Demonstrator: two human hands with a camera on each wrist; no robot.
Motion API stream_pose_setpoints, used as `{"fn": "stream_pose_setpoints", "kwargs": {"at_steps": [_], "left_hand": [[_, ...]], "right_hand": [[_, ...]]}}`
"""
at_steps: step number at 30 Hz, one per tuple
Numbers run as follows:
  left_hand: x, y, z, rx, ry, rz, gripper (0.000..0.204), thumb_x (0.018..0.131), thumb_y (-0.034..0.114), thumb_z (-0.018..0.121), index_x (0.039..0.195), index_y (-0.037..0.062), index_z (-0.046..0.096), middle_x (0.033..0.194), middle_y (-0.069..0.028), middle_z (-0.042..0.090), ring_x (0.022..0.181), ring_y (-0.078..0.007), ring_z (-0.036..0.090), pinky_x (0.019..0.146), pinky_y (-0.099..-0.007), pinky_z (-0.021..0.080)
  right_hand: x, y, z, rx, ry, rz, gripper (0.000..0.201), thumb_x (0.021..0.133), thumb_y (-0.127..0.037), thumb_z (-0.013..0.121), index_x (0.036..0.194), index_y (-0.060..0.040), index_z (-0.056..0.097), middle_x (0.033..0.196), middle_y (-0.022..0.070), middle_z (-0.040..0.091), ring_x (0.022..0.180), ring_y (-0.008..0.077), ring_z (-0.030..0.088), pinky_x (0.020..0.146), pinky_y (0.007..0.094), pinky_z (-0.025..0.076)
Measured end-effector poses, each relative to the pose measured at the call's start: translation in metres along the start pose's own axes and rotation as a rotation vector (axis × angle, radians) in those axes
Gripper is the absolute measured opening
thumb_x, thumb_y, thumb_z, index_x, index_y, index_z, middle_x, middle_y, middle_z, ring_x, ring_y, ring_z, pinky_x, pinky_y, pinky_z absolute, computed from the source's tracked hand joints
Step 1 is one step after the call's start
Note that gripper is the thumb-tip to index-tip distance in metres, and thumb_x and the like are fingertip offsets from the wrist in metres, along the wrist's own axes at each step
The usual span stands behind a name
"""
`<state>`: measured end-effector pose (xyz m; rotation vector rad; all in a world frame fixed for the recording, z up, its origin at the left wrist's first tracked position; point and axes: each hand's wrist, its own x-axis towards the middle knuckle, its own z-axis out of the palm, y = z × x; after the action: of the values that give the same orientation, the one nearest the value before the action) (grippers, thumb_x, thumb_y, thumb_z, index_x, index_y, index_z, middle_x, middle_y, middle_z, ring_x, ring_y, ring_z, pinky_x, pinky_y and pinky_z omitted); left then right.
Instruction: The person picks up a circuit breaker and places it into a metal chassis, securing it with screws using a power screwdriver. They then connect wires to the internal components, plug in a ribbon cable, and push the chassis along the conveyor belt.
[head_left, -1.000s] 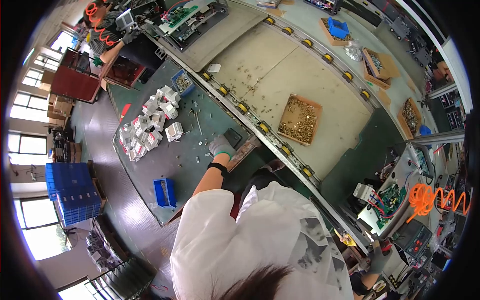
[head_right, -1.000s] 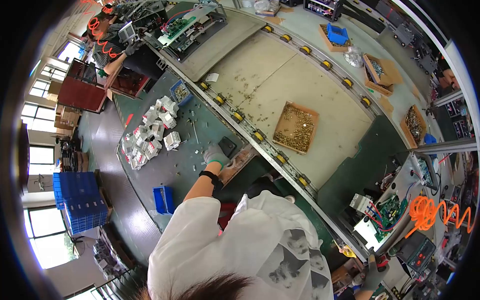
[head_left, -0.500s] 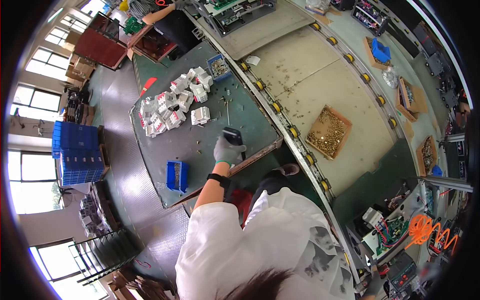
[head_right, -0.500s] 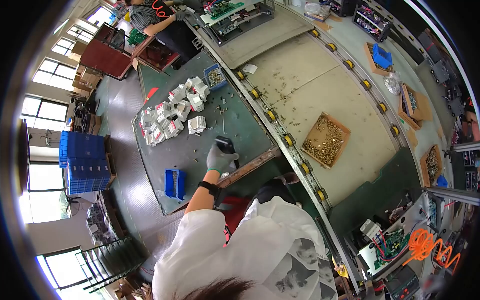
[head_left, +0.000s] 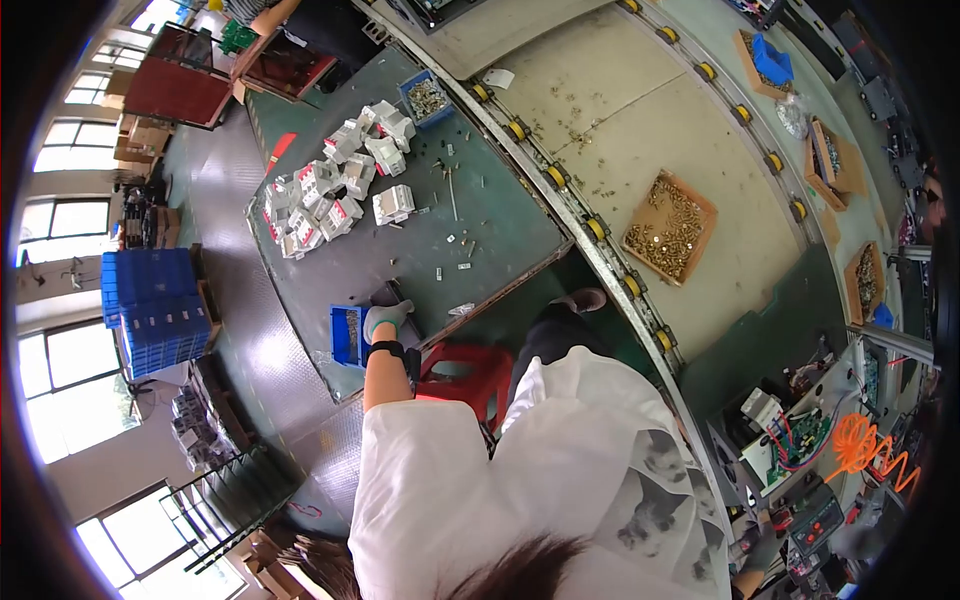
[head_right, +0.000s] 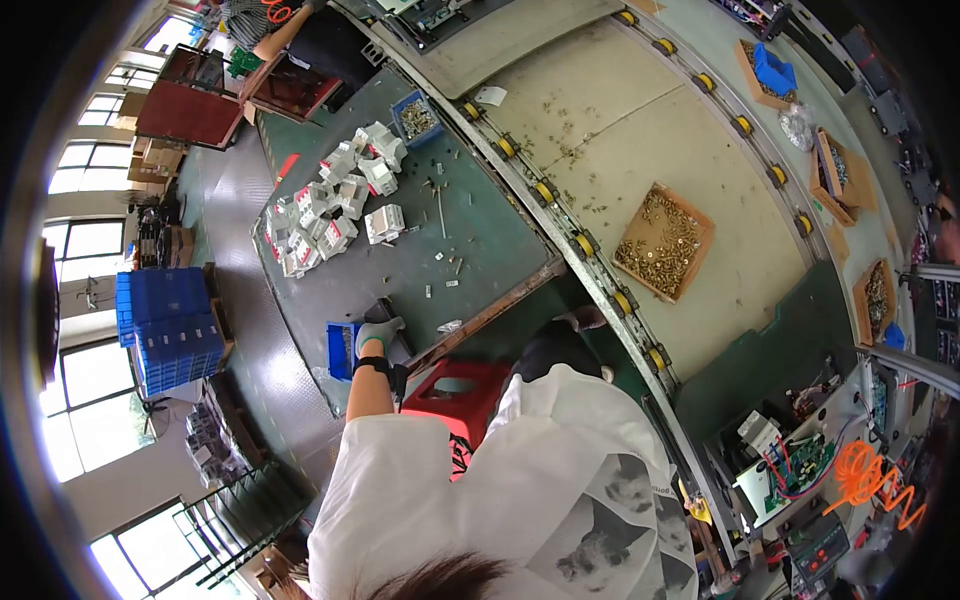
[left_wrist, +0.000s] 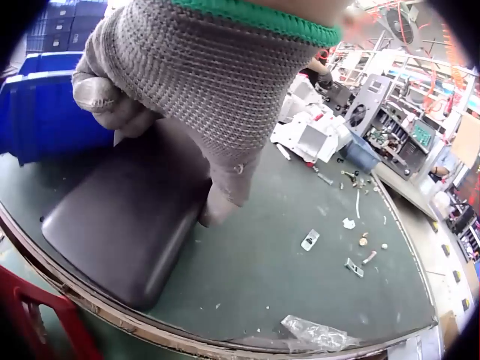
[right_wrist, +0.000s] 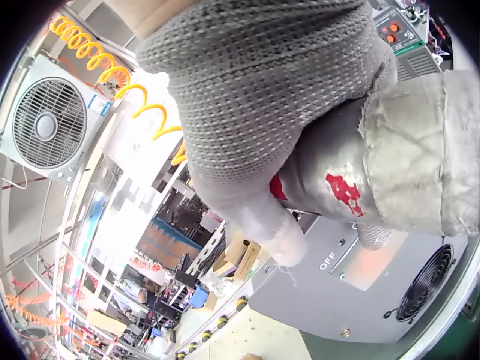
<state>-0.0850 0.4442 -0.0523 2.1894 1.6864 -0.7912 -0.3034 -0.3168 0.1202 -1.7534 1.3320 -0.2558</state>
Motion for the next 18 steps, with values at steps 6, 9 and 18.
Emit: {"fn": "stream_pose_setpoints", "kwargs": {"at_steps": [6, 9, 18], "left_hand": [[0.017, 0.000, 0.020, -0.013, 0.166, -0.065, 0.073, 0.065, 0.048, 0.075, 0.118, 0.0009, 0.055, 0.111, -0.0174, 0.063, 0.101, -0.0314, 0.063, 0.085, -0.0374, 0.048], [-0.026, 0.042, 0.026, -0.253, 0.378, 0.187, 0.062, 0.068, 0.036, 0.072, 0.118, 0.0034, 0.053, 0.106, -0.0206, 0.063, 0.098, -0.0311, 0.063, 0.084, -0.0380, 0.049], [-0.150, 0.231, 0.121, -0.601, -1.039, 0.853, 0.033, 0.087, -0.009, 0.040, 0.119, -0.0072, 0.047, 0.103, -0.0162, 0.058, 0.087, -0.0210, 0.061, 0.073, -0.0233, 0.050]], "right_hand": [[0.005, 0.002, -0.013, -0.024, -0.197, 0.191, 0.041, 0.076, -0.011, 0.073, 0.108, -0.0022, 0.049, 0.081, 0.0054, 0.058, 0.062, 0.0134, 0.055, 0.055, 0.0262, 0.045], [-0.011, -0.007, 0.002, -0.070, -0.049, 0.107, 0.032, 0.077, -0.013, 0.073, 0.102, -0.0040, 0.054, 0.086, 0.0024, 0.059, 0.067, 0.0109, 0.054, 0.057, 0.0239, 0.044], [-0.037, -0.027, 0.020, -0.004, -0.025, 0.102, 0.021, 0.073, -0.003, 0.071, 0.091, -0.0040, 0.059, 0.079, 0.0004, 0.059, 0.067, 0.0097, 0.054, 0.056, 0.0230, 0.043]]}}
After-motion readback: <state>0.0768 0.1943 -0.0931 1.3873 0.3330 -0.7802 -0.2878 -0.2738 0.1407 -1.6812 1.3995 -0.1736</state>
